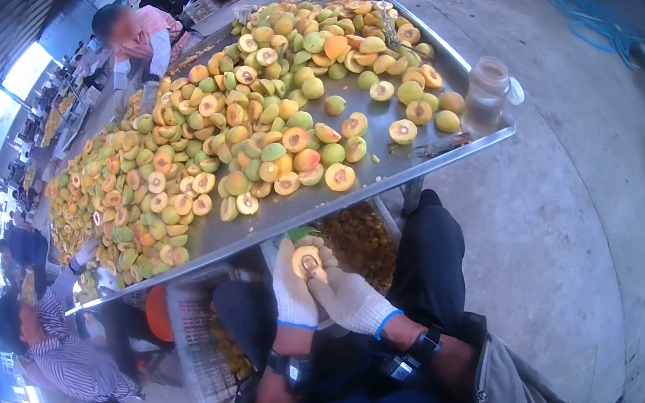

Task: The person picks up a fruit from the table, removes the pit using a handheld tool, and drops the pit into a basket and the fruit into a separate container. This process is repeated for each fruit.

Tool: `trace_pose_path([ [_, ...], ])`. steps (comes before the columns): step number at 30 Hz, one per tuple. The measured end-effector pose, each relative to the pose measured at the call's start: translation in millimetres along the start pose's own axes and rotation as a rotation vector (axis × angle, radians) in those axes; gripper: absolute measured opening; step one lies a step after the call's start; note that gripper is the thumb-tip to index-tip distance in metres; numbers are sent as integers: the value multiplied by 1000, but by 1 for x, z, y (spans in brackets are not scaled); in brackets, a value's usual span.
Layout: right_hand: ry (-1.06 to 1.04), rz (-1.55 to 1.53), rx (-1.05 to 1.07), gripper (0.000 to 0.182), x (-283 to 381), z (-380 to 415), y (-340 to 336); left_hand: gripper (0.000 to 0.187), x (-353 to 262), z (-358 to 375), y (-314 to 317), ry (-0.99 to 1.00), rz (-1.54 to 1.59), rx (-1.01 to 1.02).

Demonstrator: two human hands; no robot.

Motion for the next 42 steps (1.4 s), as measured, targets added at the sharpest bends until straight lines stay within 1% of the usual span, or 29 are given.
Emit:
trace_pose_path([
  [1,-46,-27,4,55,-1,-1,2,41,-1,1,-2,-3,19,31],
  [4,-50,-44,-59,51,2,1,8,43,-2,6,-2,42,2,36],
  [7,-96,-121,-57,51,-10,-3,17,42,-7,11,3,82,-6,48],
  [8,-97,-120,-56,51,-12,-4,21,42,-8,12,3,83,-5,48],
  [10,-33,-284,11,51,-15,-5,25,39,-11,13,3,125,-104,73],
  [14,-26,-175,24,51,3,6,15,39,-12,10,-8,71,-77,18],
  [16,-8,-53,64,51,18,15,6,41,-21,12,-2,112,-322,101],
  [17,-12,-49,63,51,11,12,11,41,-23,13,2,117,-319,103],
  [19,-136,-195,-26,53,-7,7,24,44,-25,14,8,240,-396,121],
  [20,-135,-193,-25,53,-9,7,23,44,-27,17,9,240,-394,120],
  [22,140,-364,266,55,-2,12,15,53,-33,18,10,196,-407,123],
  [23,139,-364,264,55,1,16,14,53,-33,16,5,196,-407,125],
  [25,217,-536,361,50,6,20,13,61,-32,12,-3,183,-391,286],
  [26,216,-537,364,50,5,19,13,61,-32,11,-6,185,-393,284],
  [28,229,-686,475,45,-2,19,12,72,-36,14,-1,169,-439,333],
  [29,228,-684,475,45,-4,19,12,72,-38,12,-2,170,-438,332],
  [31,238,-836,574,48,-8,18,10,74,-42,9,-3,128,-526,450],
  [35,188,-894,604,46,-15,20,7,76,-42,10,-2,108,-547,479],
  [37,244,-866,603,39,-15,22,3,73,-42,7,-4,67,-519,557],
  [38,243,-866,603,39,-14,22,0,73,-42,7,-4,67,-519,556],
  [40,278,-840,620,40,-13,23,-3,67,-45,10,-1,141,-639,645],
  [42,287,-847,652,40,-19,18,-1,64,-46,6,-7,154,-643,668],
])
Point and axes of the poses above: each hand's wrist, its own z-axis away from the middle knuckle, its own y-axis out of the palm, x = y × z, the point moved 1 cm from there along -z, towards the middle knuckle, and after that the axes turned 3 degrees about y, right-handed, at the moved point
